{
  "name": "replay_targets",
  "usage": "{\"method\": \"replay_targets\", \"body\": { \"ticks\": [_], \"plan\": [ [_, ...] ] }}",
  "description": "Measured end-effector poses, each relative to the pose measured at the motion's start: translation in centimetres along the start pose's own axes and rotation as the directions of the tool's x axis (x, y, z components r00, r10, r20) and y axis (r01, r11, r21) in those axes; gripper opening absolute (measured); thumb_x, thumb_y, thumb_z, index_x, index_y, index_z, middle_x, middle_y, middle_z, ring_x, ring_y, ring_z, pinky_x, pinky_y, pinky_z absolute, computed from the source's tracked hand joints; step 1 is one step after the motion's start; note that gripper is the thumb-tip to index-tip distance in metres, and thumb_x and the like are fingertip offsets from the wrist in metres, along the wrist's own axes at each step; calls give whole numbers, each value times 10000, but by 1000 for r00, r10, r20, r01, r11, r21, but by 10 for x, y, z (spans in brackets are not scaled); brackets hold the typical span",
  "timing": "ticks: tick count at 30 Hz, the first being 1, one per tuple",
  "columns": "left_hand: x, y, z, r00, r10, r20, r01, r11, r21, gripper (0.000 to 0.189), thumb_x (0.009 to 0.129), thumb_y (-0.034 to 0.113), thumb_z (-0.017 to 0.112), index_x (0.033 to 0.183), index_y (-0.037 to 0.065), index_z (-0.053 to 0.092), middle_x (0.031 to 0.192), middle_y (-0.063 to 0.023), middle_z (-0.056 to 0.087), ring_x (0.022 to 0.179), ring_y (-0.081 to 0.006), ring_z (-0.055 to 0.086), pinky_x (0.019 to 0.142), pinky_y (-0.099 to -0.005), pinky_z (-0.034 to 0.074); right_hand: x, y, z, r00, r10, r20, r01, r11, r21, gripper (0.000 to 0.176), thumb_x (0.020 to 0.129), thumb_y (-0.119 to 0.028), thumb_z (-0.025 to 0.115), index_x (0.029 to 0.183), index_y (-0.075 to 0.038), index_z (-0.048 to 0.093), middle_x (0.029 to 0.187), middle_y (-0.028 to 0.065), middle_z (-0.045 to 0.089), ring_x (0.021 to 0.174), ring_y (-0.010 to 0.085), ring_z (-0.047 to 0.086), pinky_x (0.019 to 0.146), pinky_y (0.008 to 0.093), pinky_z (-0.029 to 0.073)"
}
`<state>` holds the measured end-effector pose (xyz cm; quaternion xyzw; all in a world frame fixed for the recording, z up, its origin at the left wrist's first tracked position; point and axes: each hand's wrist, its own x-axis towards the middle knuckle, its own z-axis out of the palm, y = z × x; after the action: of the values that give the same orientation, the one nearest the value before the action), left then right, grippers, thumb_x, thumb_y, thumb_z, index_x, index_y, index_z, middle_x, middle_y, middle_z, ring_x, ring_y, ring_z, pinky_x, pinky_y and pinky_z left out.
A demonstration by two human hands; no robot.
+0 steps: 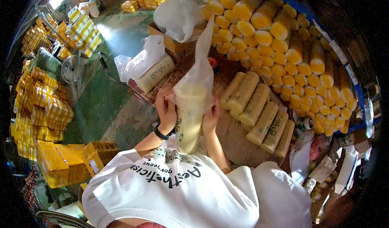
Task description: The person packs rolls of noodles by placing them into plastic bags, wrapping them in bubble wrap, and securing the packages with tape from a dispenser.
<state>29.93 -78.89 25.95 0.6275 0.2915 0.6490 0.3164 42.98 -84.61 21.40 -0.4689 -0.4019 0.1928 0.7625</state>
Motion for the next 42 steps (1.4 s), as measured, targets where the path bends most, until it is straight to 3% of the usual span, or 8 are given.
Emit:
{"method": "replay_targets", "body": {
  "ticks": [5,9,13,18,26,33,38,42],
  "plan": [
    [-24,-23,-26,950,83,302,-116,989,93,116,793,-66,553,877,10,582,813,-139,557,749,-337,538,639,-339,438,-18,6,-27,988,152,40,-139,964,-227,258,919,-153,515,1129,-8,559,872,25,558,831,117,521,736,288,436],
    [-49,-46,-59,751,-132,647,99,991,88,89,837,-31,544,905,7,587,799,-112,550,702,-247,556,622,-304,431,-61,49,-83,952,283,113,-203,866,-457,234,928,-186,528,1064,-9,599,843,46,599,792,119,532,688,299,438],
    [-60,-35,-69,481,-530,698,731,683,15,71,885,16,545,950,2,571,775,14,500,732,-66,491,651,-236,411,-96,57,-106,711,690,140,-635,714,-295,205,948,-173,498,989,-22,630,915,64,643,800,155,551,700,306,440],
    [-54,-38,-61,491,-592,639,858,455,-238,86,912,94,552,990,58,561,814,57,494,736,-49,470,657,-200,388,-103,42,-88,712,648,271,-697,606,383,248,968,-244,451,869,-45,560,881,67,576,762,219,574,634,470,529],
    [13,-50,-55,490,-645,586,871,390,-299,78,939,138,532,901,73,549,724,47,499,677,-56,475,597,-204,370,-32,1,-44,712,691,129,-696,668,262,253,877,-154,485,637,-75,478,582,29,434,556,203,520,521,395,497],
    [29,-16,-19,683,-443,581,670,695,-259,78,933,101,524,928,38,572,685,19,508,599,-81,491,530,-225,395,-16,31,-72,638,767,65,-768,627,131,211,876,-192,539,721,-52,563,657,40,535,604,166,565,526,336,492],
    [4,-81,12,588,-436,681,620,784,-34,76,887,49,555,936,17,603,752,-12,591,682,-100,570,599,-250,462,-19,88,-91,587,802,-106,-809,587,-38,236,914,-232,534,783,-41,579,723,37,571,624,154,582,533,311,487],
    [25,-149,-24,684,-388,618,453,890,57,100,860,41,567,940,17,621,845,-49,655,730,-145,618,647,-284,490,-11,111,-126,754,652,-79,-657,748,-93,152,907,-184,556,861,-42,587,786,58,600,686,162,602,593,303,494]
  ]
}}
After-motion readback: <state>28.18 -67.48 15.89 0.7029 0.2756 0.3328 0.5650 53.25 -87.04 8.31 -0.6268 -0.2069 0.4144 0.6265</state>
